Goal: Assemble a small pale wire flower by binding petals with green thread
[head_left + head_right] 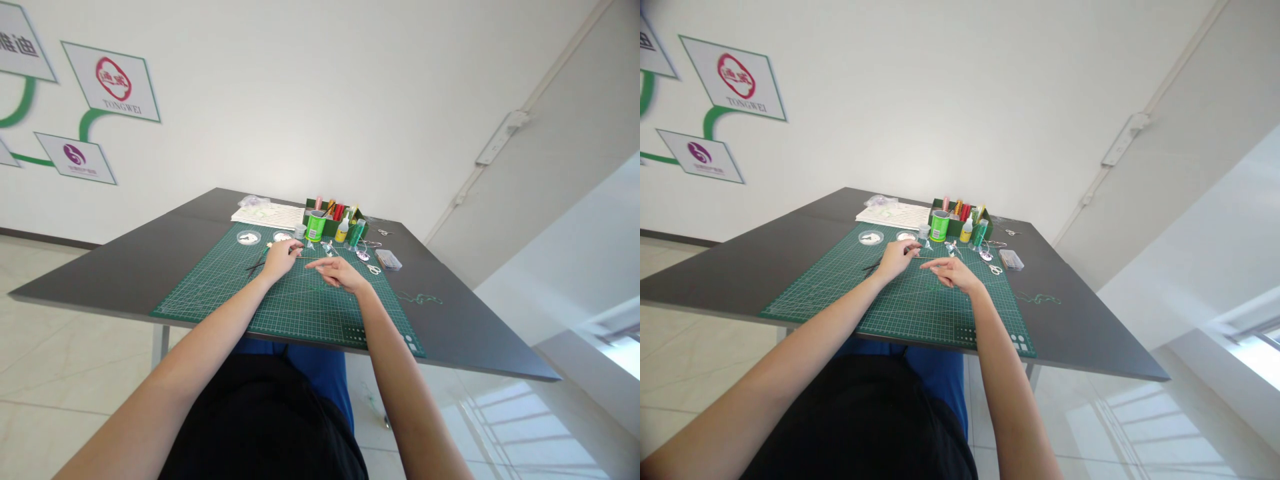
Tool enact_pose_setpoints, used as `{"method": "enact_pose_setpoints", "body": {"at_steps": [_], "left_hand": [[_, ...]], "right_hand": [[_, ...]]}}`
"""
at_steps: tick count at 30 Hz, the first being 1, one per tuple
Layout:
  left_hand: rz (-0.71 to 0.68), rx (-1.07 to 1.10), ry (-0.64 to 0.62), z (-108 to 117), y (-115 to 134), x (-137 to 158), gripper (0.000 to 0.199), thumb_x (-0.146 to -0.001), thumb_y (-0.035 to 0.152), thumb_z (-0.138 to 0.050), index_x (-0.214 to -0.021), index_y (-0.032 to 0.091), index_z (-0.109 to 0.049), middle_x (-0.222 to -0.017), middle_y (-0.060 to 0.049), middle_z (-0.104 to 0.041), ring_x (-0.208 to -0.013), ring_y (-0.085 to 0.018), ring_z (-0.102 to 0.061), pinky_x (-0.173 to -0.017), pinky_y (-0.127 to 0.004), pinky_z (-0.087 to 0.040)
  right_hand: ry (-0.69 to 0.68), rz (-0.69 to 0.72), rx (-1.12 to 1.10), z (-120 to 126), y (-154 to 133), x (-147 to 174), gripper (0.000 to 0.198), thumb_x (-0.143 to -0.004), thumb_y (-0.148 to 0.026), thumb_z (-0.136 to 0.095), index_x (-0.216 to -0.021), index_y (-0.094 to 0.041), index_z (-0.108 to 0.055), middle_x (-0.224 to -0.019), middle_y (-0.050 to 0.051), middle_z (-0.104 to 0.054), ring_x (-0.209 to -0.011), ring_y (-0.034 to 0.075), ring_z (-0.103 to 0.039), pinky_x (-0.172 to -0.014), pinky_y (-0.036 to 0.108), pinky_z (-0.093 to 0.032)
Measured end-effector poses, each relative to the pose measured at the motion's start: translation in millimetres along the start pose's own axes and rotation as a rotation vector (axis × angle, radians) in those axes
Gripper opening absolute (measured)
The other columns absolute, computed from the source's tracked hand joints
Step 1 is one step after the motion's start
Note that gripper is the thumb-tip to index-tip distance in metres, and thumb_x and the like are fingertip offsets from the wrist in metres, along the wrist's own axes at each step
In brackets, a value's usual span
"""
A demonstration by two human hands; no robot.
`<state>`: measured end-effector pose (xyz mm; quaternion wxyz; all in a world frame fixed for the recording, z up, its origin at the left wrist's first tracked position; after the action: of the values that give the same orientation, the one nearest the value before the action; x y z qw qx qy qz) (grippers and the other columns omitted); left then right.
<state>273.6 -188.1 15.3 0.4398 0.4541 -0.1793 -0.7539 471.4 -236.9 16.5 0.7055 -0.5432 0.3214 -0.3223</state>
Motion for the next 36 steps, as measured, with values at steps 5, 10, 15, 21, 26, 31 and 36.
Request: {"method": "enact_pose_setpoints", "body": {"at_steps": [5,10,15,21,26,31,36], "left_hand": [[-0.002,-0.043,-0.027,-4,-3,1,0.015,-0.084,0.012,-0.064,-0.094,0.019,-0.074,-0.085,-0.005,-0.077,-0.078,-0.02,-0.069,-0.079,-0.033,-0.052],[-0.046,-0.077,-0.06,-5,-5,1,0.011,-0.084,0.015,-0.065,-0.09,0.02,-0.073,-0.083,-0.003,-0.076,-0.075,-0.019,-0.068,-0.077,-0.032,-0.051],[-0.074,-0.141,-0.081,-4,-3,3,0.01,-0.085,0.019,-0.064,-0.089,0.021,-0.073,-0.085,-0.004,-0.077,-0.076,-0.02,-0.067,-0.075,-0.031,-0.05],[-0.096,-0.186,-0.13,-5,1,6,0.01,-0.085,0.017,-0.065,-0.086,0.022,-0.073,-0.083,-0.003,-0.076,-0.075,-0.02,-0.067,-0.07,-0.028,-0.045],[-0.146,-0.195,-0.238,-8,3,9,0.014,-0.086,0.014,-0.062,-0.085,0.022,-0.073,-0.081,-0.001,-0.075,-0.074,-0.019,-0.067,-0.069,-0.026,-0.043],[-0.168,-0.206,-0.287,-11,4,10,0.012,-0.086,0.016,-0.064,-0.085,0.022,-0.074,-0.083,-0.001,-0.076,-0.078,-0.019,-0.068,-0.071,-0.026,-0.044],[-0.154,-0.237,-0.312,-12,4,10,0.013,-0.087,0.019,-0.064,-0.095,0.021,-0.075,-0.092,-0.003,-0.077,-0.088,-0.021,-0.07,-0.075,-0.027,-0.046]], "right_hand": [[0.011,0.007,-0.038,0,-1,0,0.044,-0.086,-0.041,-0.067,-0.115,-0.007,-0.071,-0.039,-0.011,-0.038,-0.037,0.006,-0.024,-0.043,0.023,-0.017],[0.016,0.02,-0.076,-1,-2,0,0.043,-0.085,-0.041,-0.068,-0.113,-0.008,-0.072,-0.039,-0.011,-0.038,-0.037,0.006,-0.024,-0.044,0.023,-0.017],[0.004,0.033,-0.088,0,-1,1,0.039,-0.086,-0.038,-0.068,-0.111,-0.008,-0.073,-0.041,-0.01,-0.038,-0.037,0.005,-0.025,-0.044,0.024,-0.017],[0.02,0.049,-0.139,1,-1,2,0.039,-0.085,-0.037,-0.07,-0.112,-0.01,-0.072,-0.041,-0.011,-0.038,-0.037,0.005,-0.024,-0.043,0.023,-0.017],[0.064,0.057,-0.174,1,-5,2,0.043,-0.082,-0.04,-0.072,-0.113,-0.01,-0.07,-0.041,-0.011,-0.037,-0.038,0.006,-0.024,-0.043,0.024,-0.015],[0.084,0.068,-0.203,1,-6,3,0.044,-0.08,-0.04,-0.074,-0.112,-0.01,-0.07,-0.041,-0.01,-0.039,-0.039,0.006,-0.025,-0.043,0.025,-0.015],[0.099,0.097,-0.245,3,-5,2,0.044,-0.08,-0.039,-0.074,-0.114,-0.011,-0.07,-0.042,-0.01,-0.039,-0.039,0.006,-0.025,-0.043,0.025,-0.014]]}}
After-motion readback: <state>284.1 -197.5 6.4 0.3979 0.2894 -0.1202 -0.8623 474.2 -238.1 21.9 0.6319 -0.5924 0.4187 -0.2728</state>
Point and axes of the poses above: each hand's wrist, its own x-axis away from the middle knuckle, its own z-axis out of the back of the hand, y = z × x, the point moved 2 cm from there along -x, towards the middle knuckle
